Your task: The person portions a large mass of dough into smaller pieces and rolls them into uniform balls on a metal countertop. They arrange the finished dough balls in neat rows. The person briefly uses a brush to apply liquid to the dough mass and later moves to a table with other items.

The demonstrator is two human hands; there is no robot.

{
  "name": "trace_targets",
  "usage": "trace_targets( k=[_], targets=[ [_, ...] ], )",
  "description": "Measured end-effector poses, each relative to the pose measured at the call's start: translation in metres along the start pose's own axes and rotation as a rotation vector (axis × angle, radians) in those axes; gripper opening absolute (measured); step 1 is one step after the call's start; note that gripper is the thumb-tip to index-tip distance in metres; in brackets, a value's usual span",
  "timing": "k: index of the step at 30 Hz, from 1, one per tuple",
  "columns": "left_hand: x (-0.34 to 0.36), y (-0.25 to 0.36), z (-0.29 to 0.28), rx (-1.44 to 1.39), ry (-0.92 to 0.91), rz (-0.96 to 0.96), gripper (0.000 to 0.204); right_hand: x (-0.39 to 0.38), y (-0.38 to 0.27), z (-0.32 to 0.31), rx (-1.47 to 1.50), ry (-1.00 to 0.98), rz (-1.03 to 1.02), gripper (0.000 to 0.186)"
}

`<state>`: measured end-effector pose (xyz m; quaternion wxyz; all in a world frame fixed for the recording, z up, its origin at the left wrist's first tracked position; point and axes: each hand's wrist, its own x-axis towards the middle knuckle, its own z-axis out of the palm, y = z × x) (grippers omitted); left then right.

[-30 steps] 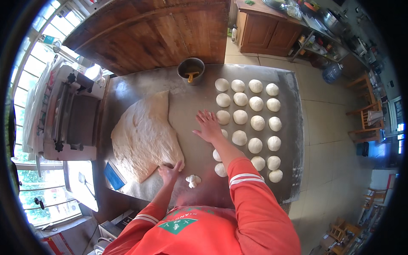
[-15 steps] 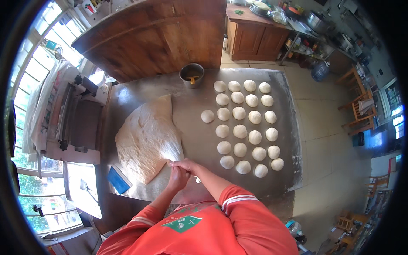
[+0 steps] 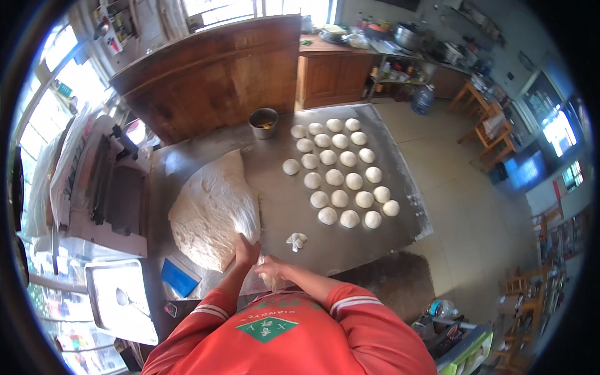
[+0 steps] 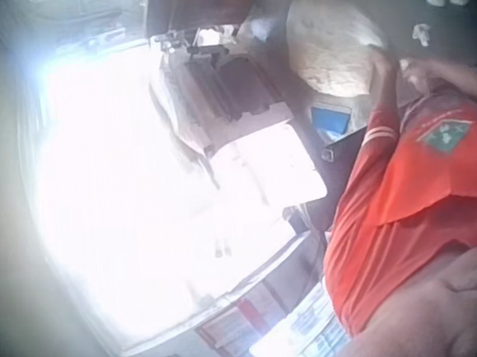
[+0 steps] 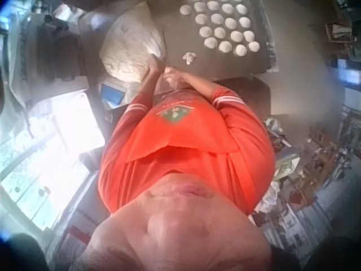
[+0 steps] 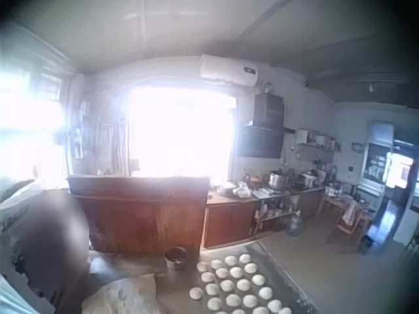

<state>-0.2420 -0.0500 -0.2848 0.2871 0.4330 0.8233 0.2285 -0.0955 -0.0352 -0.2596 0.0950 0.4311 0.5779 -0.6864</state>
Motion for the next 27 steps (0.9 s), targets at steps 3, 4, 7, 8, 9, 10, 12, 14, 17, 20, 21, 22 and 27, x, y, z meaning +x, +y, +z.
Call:
trace_targets(
  k=[3, 4, 7, 8, 9, 10, 12, 14, 17, 20, 21, 22, 27],
  targets=[
    [0.013, -0.05, 0.015, 0.208, 0.042, 0.193, 0.089, -0.055, -0.012, 0.007, 0.33, -0.101, -0.28, 0.027],
    [0.006, -0.045, 0.009, 0.265, 0.005, 0.187, 0.088, -0.096, -0.047, 0.005, 0.469, 0.047, -0.4, 0.031],
    [-0.015, 0.0, -0.009, 0.093, -0.043, 0.146, 0.087, -0.079, -0.008, -0.032, 1.134, 0.171, -0.391, 0.036],
    [-0.021, 0.014, -0.003, -0.027, -0.047, 0.119, 0.088, -0.075, -0.003, -0.034, 1.18, 0.158, -0.439, 0.039],
    [-0.025, 0.025, 0.001, -0.496, -0.256, -0.015, 0.083, -0.076, -0.007, -0.036, 1.222, 0.138, -0.484, 0.041],
    [-0.03, 0.037, 0.007, -0.964, -0.467, -0.155, 0.079, -0.079, -0.008, -0.036, 1.264, 0.121, -0.529, 0.044],
    [-0.049, 0.064, 0.008, -1.513, -0.772, -0.334, 0.07, -0.073, -0.013, -0.027, 0.961, 0.37, -0.59, 0.05],
    [-0.076, 0.089, -0.012, -1.689, -0.937, -0.392, 0.06, -0.078, -0.017, -0.038, 0.21, 0.668, -0.682, 0.057],
    [-0.083, 0.096, -0.003, -1.281, -0.826, -0.062, 0.048, -0.067, 0.01, -0.071, -0.004, 1.091, -0.511, 0.06],
    [-0.088, 0.115, -0.027, -0.584, -0.627, 0.166, 0.05, -0.087, 0.02, -0.084, 0.366, 0.767, -0.221, 0.061],
    [-0.094, 0.126, -0.038, -0.311, -0.523, 0.262, 0.052, -0.1, 0.011, -0.082, 0.328, 0.64, -0.11, 0.061],
    [-0.086, 0.095, 0.004, -0.251, -0.409, 0.412, 0.06, -0.08, 0.034, -0.069, -0.029, 0.854, -0.333, 0.062],
    [-0.107, 0.101, 0.02, 0.014, -0.464, 0.318, 0.066, -0.08, 0.06, -0.074, -0.296, 0.942, -0.047, 0.068]
  ],
)
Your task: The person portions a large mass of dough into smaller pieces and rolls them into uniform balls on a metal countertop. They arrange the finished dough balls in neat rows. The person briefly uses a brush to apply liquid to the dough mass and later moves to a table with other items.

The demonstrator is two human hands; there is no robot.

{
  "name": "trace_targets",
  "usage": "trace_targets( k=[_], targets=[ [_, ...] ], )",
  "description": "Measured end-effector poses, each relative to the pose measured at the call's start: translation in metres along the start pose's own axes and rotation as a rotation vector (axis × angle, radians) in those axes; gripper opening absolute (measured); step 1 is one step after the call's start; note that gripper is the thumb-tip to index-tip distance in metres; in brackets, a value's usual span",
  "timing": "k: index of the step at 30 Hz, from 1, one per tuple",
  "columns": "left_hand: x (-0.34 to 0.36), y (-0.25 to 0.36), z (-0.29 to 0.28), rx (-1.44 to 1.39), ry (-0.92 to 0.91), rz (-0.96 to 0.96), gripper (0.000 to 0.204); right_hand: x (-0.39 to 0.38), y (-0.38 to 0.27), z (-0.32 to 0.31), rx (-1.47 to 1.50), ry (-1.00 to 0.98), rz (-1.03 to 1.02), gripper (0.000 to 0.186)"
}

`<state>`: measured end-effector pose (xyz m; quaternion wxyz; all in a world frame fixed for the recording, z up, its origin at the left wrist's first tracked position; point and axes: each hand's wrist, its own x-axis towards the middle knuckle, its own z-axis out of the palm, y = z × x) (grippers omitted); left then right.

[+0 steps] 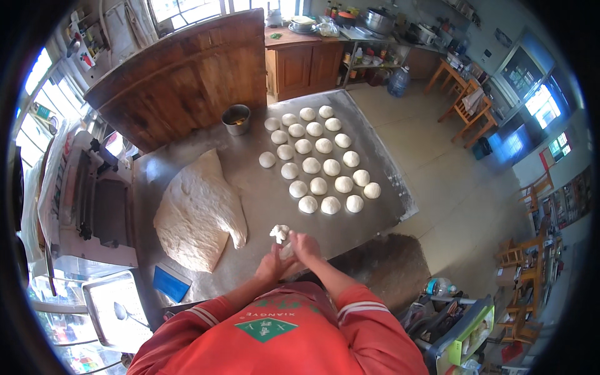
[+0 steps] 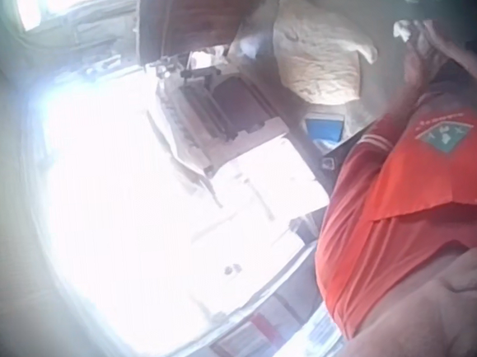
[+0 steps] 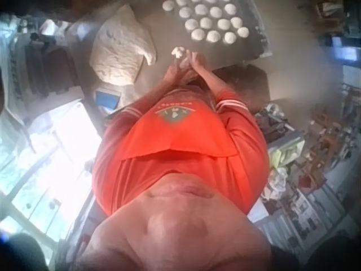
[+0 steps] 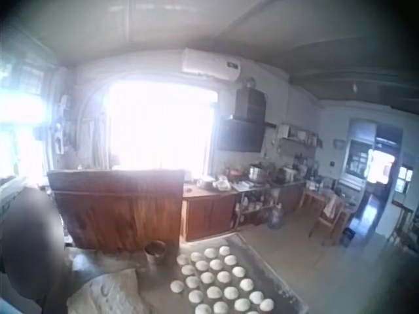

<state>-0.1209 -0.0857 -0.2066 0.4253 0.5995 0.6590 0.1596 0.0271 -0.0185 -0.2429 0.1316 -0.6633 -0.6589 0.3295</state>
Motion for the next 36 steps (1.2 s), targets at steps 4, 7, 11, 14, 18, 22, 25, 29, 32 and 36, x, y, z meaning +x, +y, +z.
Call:
trace_targets(
  k=[4, 7, 11, 14, 18, 22, 25, 29, 32, 36],
  targets=[
    [0.043, -0.062, 0.035, -0.22, 0.122, -0.155, 0.054, 0.032, 0.046, 0.026, -0.075, 0.074, 0.286, 0.071],
    [0.044, -0.096, 0.038, -0.346, 0.174, -0.253, 0.047, -0.02, 0.004, 0.029, -0.096, 0.129, -0.157, 0.069],
    [0.039, -0.107, 0.056, -0.371, 0.217, -0.257, 0.043, -0.079, 0.023, 0.057, -0.264, 0.016, -0.71, 0.067],
    [0.056, -0.116, 0.062, -0.322, 0.032, -0.309, 0.035, -0.056, 0.027, 0.064, -0.213, 0.023, -0.585, 0.058],
    [0.067, -0.101, 0.062, -1.048, -0.053, -0.677, 0.041, -0.052, 0.028, 0.071, 0.136, 0.155, -0.349, 0.045],
    [0.044, -0.082, 0.048, -1.148, -0.189, -0.405, 0.038, -0.06, -0.003, 0.045, 0.292, 0.258, -0.124, 0.032],
    [0.007, -0.019, 0.007, -1.298, -0.216, -0.149, 0.048, -0.037, -0.003, 0.03, 0.371, 0.215, 0.109, 0.03],
    [-0.003, -0.013, -0.027, -1.735, -0.216, -0.304, 0.045, -0.039, -0.052, -0.019, 0.039, 0.282, -0.189, 0.026],
    [-0.001, -0.014, -0.046, -1.821, -0.395, -0.257, 0.048, -0.066, -0.105, -0.041, 0.089, 0.391, -0.748, 0.017],
    [-0.037, 0.02, -0.08, -1.32, -0.081, 0.307, 0.049, -0.064, -0.153, -0.076, 0.318, 0.376, -0.442, 0.032]
  ],
)
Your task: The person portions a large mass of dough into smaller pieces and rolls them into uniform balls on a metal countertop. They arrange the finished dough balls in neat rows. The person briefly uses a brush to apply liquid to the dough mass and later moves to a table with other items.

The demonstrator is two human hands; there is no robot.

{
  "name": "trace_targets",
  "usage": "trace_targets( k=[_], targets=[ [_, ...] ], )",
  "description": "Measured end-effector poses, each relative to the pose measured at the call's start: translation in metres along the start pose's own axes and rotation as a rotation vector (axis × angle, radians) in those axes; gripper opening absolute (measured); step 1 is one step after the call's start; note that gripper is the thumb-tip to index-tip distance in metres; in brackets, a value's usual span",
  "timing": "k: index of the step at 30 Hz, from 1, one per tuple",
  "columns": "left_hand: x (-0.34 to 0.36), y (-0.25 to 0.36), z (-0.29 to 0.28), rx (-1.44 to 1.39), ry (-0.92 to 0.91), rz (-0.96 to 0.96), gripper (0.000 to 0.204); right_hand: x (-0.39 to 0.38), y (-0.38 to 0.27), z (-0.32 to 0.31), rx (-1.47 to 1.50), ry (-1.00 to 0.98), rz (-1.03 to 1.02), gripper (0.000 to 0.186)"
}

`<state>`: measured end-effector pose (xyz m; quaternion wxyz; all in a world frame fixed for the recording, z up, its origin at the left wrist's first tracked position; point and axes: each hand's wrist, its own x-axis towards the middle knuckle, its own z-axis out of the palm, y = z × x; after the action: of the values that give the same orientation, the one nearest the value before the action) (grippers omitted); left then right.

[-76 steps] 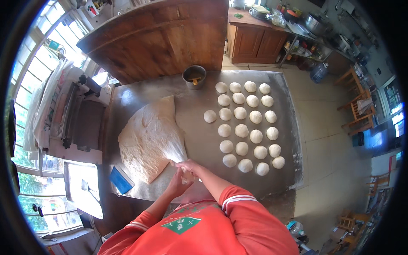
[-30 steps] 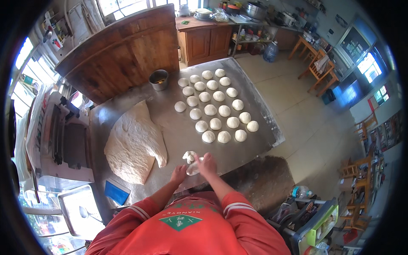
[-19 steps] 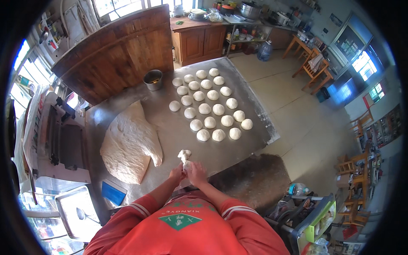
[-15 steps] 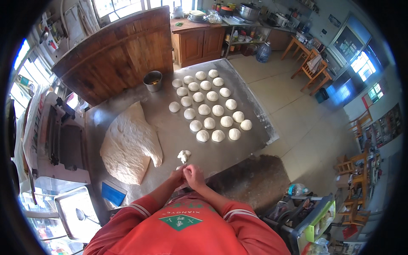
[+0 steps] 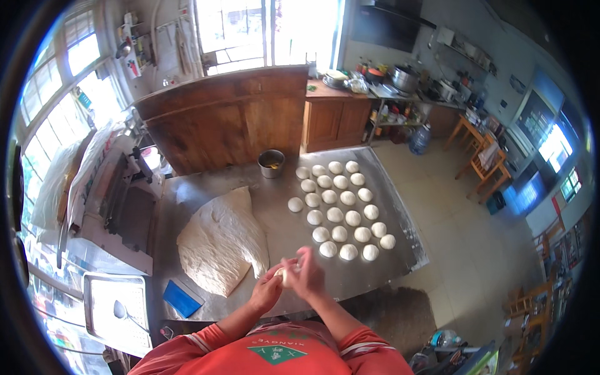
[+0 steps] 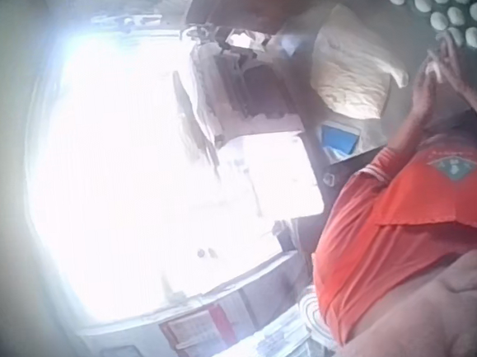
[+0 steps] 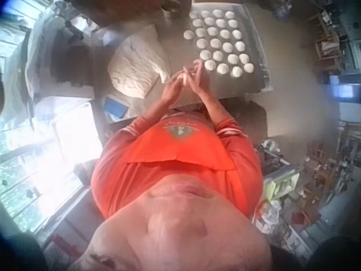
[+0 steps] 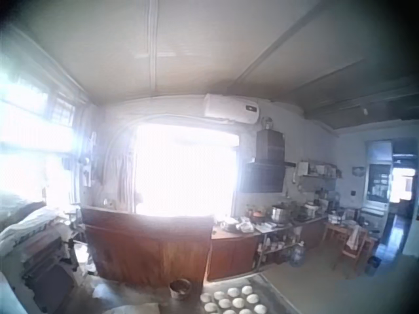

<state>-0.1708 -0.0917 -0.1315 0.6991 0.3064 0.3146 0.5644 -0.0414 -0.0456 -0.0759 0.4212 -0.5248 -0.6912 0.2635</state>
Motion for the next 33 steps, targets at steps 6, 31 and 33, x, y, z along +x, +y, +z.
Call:
trace_targets(
  k=[6, 31, 33],
  targets=[
    [-0.011, 0.076, 0.037, 0.826, 0.106, 0.329, 0.036, 0.033, -0.033, 0.002, 0.783, -0.335, 0.203, 0.056],
    [-0.011, 0.118, 0.053, 0.991, -0.229, 0.713, 0.089, 0.004, -0.069, 0.004, 0.713, -0.342, -0.036, 0.074],
    [-0.021, 0.115, 0.07, 1.004, -0.229, 0.767, 0.075, 0.03, -0.07, -0.004, 0.934, -0.242, 0.254, 0.081]
  ],
)
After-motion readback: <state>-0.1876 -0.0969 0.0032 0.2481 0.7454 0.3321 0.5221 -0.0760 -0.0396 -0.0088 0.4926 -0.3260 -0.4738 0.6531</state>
